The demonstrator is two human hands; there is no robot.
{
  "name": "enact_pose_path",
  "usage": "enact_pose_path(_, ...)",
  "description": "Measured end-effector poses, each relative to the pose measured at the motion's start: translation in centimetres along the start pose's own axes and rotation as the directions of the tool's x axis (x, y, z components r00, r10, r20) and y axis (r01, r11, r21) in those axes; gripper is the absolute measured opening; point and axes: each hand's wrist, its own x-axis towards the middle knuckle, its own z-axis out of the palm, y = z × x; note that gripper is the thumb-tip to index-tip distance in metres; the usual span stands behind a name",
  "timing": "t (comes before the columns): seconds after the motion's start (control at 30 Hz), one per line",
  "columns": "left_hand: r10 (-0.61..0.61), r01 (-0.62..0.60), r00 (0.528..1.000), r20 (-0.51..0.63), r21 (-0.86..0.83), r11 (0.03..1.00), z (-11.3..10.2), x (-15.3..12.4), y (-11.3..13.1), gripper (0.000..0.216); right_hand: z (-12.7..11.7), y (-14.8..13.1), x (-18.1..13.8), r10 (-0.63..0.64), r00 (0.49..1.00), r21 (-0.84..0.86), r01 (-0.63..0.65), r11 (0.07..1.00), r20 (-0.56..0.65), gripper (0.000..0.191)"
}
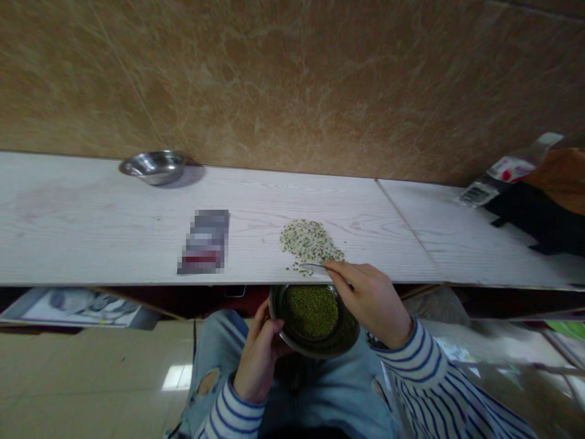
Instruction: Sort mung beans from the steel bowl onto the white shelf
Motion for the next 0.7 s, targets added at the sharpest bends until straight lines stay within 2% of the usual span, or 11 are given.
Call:
enact_pose_path(0.17, 0.011, -0.011, 1.0, 0.0, -0.004, 1.0, -0.2, 0.0, 0.1, 0.05, -0.3, 0.4, -0.8, 0.016, 0.999, 0.004, -0.016, 1.0, -0.048, 0.024)
enact_pose_path(0.37, 0.012, -0.012, 1.0, -0.009, -0.001, 1.0, -0.1, 0.1, 0.1, 0.049, -0.5, 0.3, -1.9, -0.01, 0.999, 0.025, 0.011, 1.0, -0.032, 0.023)
enact_pose_path(0.7, 0.007, -0.007, 1.0, 0.009, 0.013, 1.0, -0.2, -0.1, 0.0, 0.047, -0.4, 0.5, -1.6, 0.047, 0.998, -0.007, -0.047, 0.999, -0.05, 0.024)
